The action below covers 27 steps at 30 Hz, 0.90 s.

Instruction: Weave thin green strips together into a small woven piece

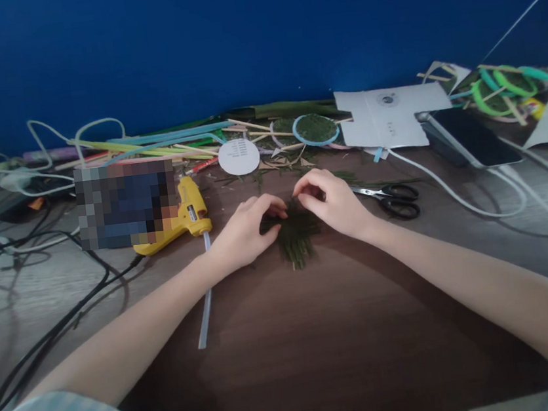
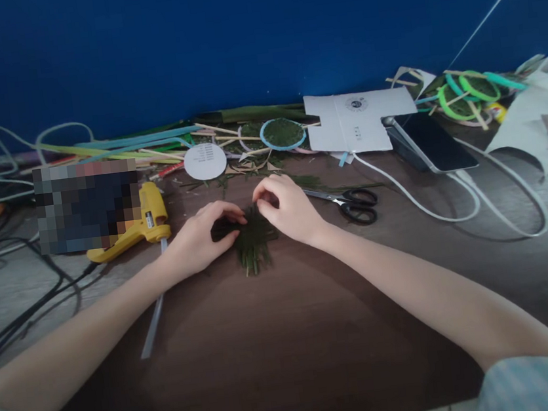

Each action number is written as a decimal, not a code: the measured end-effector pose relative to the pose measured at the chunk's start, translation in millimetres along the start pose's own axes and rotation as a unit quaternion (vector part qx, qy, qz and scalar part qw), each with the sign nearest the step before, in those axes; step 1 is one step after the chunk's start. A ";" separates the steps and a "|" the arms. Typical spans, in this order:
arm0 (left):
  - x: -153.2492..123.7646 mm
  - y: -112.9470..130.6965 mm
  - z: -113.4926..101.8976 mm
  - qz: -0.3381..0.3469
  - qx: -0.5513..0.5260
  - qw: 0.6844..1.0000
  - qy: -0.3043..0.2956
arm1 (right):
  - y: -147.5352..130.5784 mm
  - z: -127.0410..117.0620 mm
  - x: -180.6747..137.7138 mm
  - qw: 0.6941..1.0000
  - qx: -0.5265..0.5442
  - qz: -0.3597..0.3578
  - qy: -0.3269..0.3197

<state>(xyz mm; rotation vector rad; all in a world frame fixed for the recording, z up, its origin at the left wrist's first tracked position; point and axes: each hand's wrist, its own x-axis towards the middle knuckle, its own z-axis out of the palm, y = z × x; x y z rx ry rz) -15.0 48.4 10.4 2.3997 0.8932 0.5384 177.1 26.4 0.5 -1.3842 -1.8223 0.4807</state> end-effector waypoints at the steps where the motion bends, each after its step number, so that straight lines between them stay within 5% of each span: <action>1: -0.1 0.1 -0.2 0.001 -0.001 1.000 0.000 | 0.1 0.0 -0.2 1.000 -0.002 0.008 0.005; 6: 0.0 0.9 -1.2 0.005 0.008 1.000 -0.008 | 0.6 -2.6 0.1 1.000 -0.015 0.021 -0.007; 17: 0.2 2.5 -0.2 0.016 0.041 0.999 -0.012 | 5.9 -27.3 11.2 0.976 -0.058 -0.007 -0.209; 27: 0.9 2.0 -0.3 0.027 0.052 0.998 -0.015 | 7.3 -29.5 13.8 0.968 -0.062 0.015 -0.242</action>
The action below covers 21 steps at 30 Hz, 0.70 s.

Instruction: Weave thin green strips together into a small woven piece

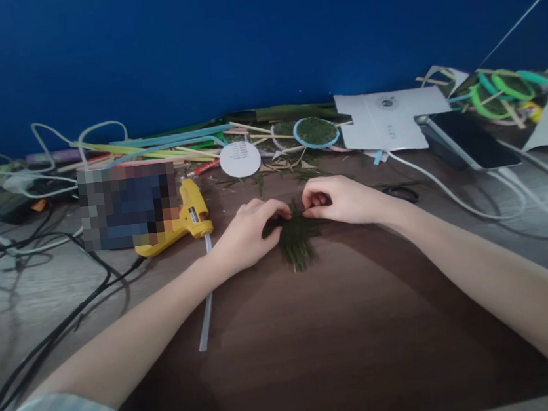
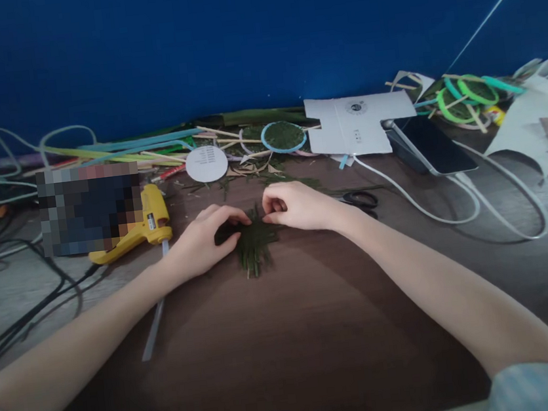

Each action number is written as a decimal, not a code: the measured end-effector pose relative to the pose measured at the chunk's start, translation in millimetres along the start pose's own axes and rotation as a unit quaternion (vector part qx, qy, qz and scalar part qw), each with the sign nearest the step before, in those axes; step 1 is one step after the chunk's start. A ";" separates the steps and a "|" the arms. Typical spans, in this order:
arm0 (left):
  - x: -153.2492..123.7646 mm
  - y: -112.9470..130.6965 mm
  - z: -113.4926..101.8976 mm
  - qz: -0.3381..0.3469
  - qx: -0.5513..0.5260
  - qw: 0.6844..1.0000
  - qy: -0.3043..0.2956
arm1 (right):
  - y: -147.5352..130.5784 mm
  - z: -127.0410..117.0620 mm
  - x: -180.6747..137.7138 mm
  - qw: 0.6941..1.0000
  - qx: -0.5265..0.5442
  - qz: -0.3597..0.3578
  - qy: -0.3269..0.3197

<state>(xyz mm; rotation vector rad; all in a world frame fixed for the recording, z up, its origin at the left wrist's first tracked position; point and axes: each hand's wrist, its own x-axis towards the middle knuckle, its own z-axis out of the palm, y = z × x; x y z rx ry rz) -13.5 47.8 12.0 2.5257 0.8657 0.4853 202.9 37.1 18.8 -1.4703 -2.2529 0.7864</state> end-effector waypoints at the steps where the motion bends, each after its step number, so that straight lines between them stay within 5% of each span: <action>1: 0.0 0.1 0.0 -0.001 0.001 1.000 -0.001 | -0.6 0.1 0.0 1.000 0.003 0.001 0.001; 21: 1.8 -5.3 0.0 0.016 -0.011 1.000 -0.004 | -26.5 22.1 0.0 0.981 0.166 -0.015 0.096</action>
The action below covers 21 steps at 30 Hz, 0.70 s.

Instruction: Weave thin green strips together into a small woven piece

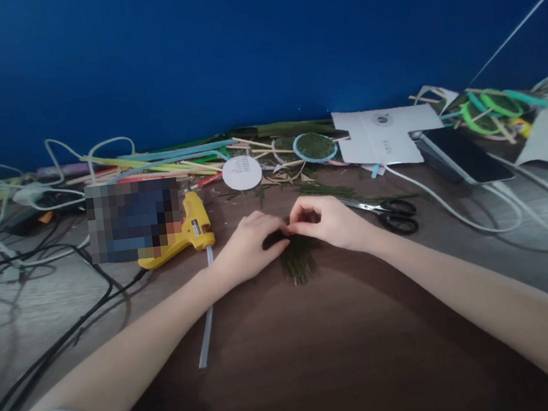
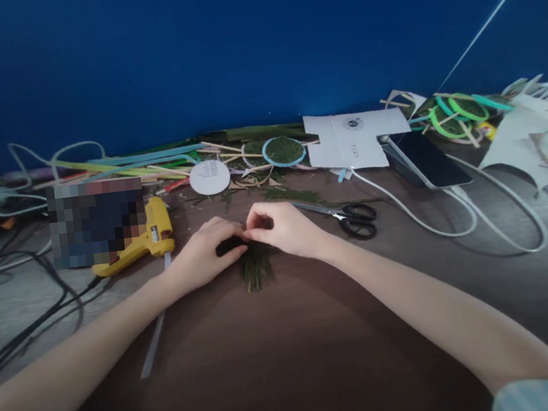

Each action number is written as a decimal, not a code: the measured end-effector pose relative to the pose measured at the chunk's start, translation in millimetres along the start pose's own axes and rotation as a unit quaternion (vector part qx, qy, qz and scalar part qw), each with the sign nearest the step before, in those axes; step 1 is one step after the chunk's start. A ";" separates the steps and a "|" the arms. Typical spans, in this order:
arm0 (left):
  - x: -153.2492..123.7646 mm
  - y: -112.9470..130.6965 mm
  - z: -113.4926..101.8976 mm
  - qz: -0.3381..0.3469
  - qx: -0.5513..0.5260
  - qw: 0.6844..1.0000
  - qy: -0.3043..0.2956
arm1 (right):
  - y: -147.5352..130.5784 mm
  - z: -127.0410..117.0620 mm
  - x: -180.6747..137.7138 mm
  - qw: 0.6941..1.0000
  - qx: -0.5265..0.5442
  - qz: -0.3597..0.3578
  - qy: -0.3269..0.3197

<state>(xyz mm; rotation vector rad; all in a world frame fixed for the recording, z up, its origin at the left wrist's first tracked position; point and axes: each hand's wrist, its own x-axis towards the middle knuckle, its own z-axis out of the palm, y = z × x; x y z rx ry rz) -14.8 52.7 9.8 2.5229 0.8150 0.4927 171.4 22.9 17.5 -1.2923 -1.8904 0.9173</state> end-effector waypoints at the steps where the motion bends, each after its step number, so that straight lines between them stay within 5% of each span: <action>1: 0.3 0.0 -0.2 0.000 -0.002 1.000 0.001 | 0.4 0.6 -0.2 1.000 0.003 0.001 -0.002; 13: 0.7 1.1 -1.8 -0.011 0.000 1.000 0.008 | 2.1 0.1 -2.3 0.999 -0.004 -0.033 -0.028; 21: -0.3 1.4 -1.1 -0.012 -0.013 1.000 0.009 | 16.2 -3.7 0.9 0.982 -0.166 -0.040 0.082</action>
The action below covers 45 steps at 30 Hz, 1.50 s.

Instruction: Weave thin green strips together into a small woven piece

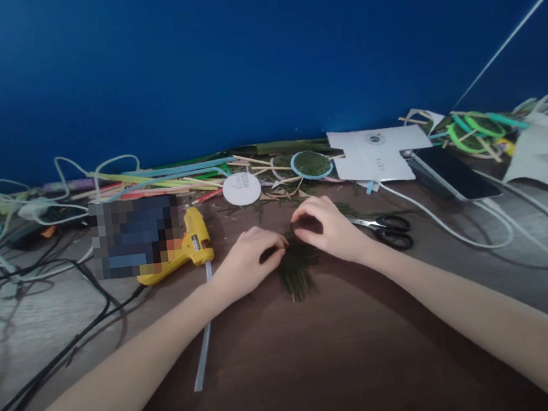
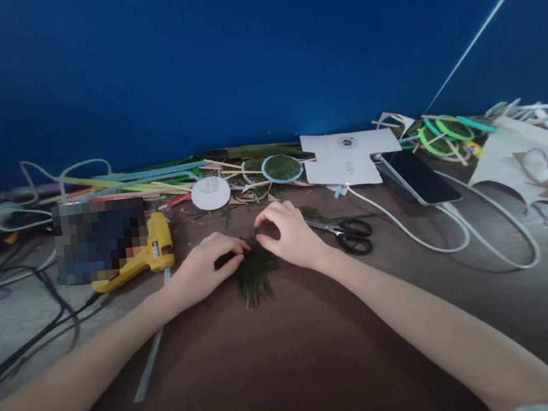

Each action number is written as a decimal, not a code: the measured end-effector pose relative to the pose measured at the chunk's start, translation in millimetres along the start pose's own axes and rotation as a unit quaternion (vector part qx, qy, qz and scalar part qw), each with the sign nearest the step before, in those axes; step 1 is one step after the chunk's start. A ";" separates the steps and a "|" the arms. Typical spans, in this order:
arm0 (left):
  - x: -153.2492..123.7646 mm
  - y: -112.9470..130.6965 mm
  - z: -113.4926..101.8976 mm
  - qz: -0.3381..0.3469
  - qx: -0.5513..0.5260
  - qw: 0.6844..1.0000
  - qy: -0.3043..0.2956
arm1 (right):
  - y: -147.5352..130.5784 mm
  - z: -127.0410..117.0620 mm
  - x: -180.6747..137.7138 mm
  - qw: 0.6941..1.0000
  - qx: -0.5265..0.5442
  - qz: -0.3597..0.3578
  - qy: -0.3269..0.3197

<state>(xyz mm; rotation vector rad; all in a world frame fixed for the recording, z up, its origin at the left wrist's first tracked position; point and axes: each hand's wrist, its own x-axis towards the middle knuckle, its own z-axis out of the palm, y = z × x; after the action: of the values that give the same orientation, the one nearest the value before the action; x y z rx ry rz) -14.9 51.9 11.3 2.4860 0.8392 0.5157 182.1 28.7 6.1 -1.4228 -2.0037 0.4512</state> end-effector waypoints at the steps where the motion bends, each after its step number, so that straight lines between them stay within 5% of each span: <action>1: -0.4 -0.4 0.2 -0.002 0.002 1.000 0.000 | 0.9 0.4 -0.2 1.000 -0.020 0.006 -0.012; 8: -2.9 -3.3 1.4 -0.003 0.003 1.000 0.000 | -1.8 0.9 -2.0 0.997 -0.053 0.001 -0.057; 45: -2.6 -4.4 3.0 -0.002 -0.008 1.000 0.001 | 4.9 7.5 -2.2 0.999 -0.032 -0.007 -0.036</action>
<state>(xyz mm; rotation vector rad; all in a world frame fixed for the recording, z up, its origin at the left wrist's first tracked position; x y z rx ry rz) -17.4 52.4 6.0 2.4689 0.8384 0.5222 181.1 29.1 -3.1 -1.4484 -2.1015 0.4405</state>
